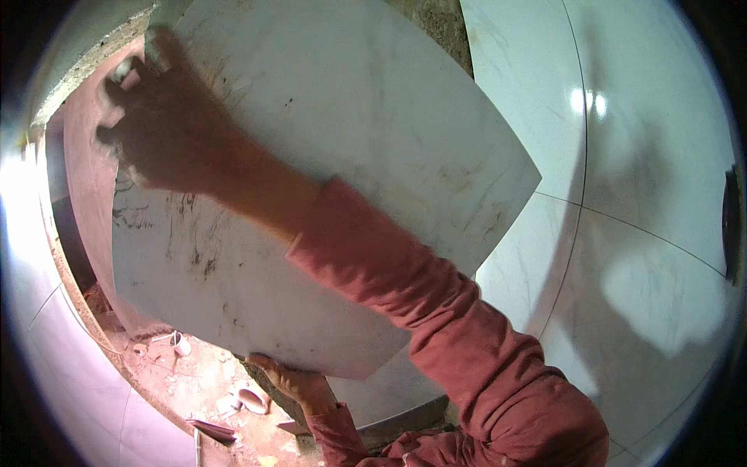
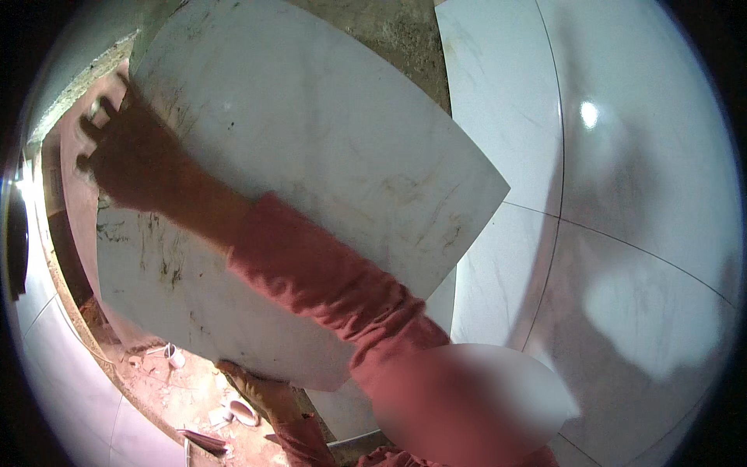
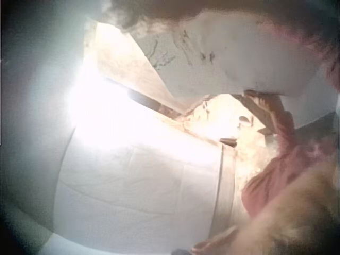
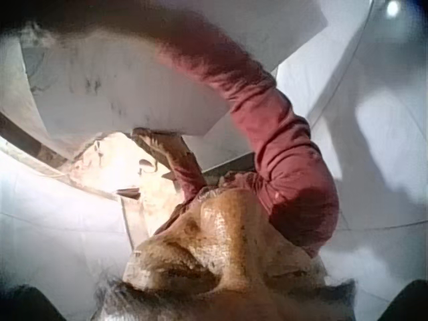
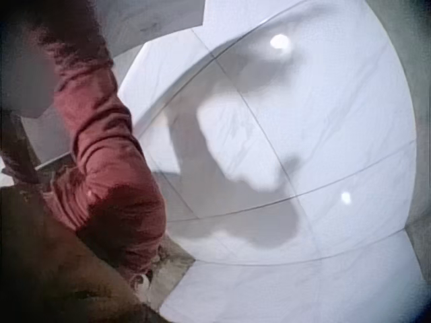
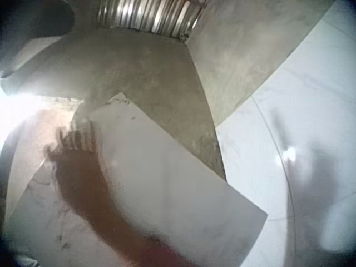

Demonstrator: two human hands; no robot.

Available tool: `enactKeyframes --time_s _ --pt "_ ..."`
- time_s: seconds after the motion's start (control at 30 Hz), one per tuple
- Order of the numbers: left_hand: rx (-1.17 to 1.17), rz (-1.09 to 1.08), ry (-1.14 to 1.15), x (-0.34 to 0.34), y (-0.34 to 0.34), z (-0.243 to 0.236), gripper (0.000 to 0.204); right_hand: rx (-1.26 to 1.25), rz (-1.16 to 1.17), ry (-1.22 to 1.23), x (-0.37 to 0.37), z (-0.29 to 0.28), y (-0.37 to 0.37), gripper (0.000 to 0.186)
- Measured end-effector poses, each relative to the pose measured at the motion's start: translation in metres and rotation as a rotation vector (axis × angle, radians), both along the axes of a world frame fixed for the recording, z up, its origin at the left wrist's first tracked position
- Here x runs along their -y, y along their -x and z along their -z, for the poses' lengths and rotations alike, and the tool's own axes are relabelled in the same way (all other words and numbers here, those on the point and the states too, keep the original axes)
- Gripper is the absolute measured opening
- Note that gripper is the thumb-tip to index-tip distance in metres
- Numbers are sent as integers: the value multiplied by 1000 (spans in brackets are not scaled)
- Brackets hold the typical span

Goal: The person places a tile against a prepared wall section to check the fit, moves to a work area on the floor, and uses an angle grinder to trim an edge of the tile.

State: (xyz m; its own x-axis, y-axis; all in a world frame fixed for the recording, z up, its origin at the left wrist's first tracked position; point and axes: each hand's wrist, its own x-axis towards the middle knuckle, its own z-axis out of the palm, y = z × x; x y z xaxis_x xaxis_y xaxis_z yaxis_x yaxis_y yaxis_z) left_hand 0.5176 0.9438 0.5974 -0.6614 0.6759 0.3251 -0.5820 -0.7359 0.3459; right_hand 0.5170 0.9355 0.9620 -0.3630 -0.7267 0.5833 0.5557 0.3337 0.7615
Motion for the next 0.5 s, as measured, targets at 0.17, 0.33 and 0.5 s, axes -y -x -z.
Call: enactKeyframes --time_s 0.17,0.33,0.5 --pt "-12 21 30 -25 16 -3 77 -563 322 211 0 58 -160 55" --pt "-59 143 -5 -15 -10 4 82 -867 523 296 31 117 -280 76" --pt "-185 108 26 10 -18 2 83 -1038 334 449 57 160 -327 80"
